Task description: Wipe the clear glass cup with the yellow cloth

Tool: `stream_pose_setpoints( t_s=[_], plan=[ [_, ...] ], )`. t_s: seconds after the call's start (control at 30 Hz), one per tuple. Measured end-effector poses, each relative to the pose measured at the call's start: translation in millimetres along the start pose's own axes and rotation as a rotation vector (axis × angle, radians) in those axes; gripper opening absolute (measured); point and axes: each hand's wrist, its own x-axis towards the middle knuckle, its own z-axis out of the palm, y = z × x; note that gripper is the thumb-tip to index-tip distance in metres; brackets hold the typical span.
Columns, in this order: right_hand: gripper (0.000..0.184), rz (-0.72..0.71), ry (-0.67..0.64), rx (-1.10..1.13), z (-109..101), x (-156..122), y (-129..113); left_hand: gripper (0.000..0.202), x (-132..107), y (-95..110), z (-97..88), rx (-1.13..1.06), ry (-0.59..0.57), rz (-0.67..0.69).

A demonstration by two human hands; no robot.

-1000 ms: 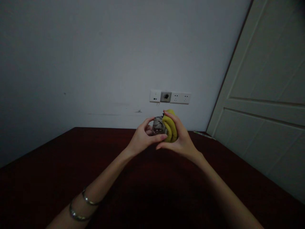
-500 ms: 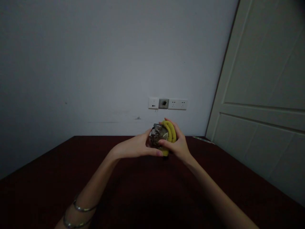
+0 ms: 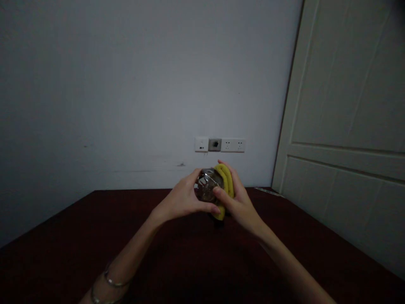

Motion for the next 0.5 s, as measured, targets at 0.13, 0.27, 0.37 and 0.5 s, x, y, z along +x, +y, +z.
stream_pose_setpoints(
  t_s=[0.13, 0.27, 0.37, 0.5],
  plan=[
    [0.06, 0.002, -0.119, -0.093, -5.8, -1.8, -0.9, 0.066, -4.1, -1.6, 1.5, 0.056, 0.041, -0.001],
    [0.049, -0.049, -0.158, -0.146, -8.2, -2.7, 1.7, 0.067, -7.6, -1.4, 1.9, 0.04, 0.059, -0.028],
    [0.045, -0.15, -0.147, -0.254, -8.0, -2.5, 3.5, 0.069, -8.4, -1.4, 2.4, 0.045, 0.059, -0.033],
    [0.039, -0.286, -0.146, -0.365, -6.2, -3.1, 3.4, 0.069, -8.0, -4.9, 4.2, -0.013, 0.01, 0.002]
  ],
)
